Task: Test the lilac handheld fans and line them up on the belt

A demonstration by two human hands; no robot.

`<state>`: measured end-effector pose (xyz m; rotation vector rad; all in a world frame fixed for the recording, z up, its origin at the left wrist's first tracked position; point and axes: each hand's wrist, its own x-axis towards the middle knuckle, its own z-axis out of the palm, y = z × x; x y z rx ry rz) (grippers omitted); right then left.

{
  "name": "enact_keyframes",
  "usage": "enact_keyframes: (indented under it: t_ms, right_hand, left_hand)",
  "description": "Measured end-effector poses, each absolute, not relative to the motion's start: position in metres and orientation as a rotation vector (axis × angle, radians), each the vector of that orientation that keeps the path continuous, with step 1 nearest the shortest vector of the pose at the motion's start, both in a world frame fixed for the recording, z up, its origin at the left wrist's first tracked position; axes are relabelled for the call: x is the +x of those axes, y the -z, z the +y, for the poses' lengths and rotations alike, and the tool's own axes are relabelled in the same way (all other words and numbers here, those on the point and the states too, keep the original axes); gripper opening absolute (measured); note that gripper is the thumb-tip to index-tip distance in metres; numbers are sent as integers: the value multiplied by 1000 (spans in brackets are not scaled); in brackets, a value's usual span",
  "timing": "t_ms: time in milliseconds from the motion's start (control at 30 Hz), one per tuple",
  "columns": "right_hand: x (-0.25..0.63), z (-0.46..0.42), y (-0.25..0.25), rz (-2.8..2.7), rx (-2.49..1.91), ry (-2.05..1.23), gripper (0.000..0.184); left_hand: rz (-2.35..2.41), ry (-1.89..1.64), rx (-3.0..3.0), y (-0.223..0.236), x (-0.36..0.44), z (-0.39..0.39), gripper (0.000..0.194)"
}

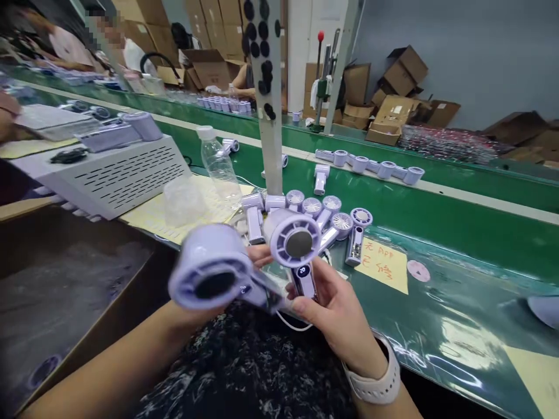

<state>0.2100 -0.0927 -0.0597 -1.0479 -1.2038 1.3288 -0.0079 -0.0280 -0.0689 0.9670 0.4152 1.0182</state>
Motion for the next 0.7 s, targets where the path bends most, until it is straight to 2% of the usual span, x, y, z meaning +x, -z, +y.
enact_keyframes:
  t_ms: [67,267,367,467,700]
  right_hand:
    - [215,-95,62,-1139,-1157,-1241,45]
    - [223,-108,59,-1046,-1056,-1145,33]
    - [222,-115,58,-1061,-983,-1233,27]
    - [220,-118,63,-1032,-944,-1331,27]
    - [210,-112,73,-895,-1010,-1338,34]
  left_hand:
    - [435,-1088,924,68,-9,-21,39]
    - [358,-1073,880,54,2,-29,57]
    - [295,-988,875,51,10,-38,52]
    - [289,-959,912,54,13,-39,51]
    - [397,-915,1009,64,10,-37,47]
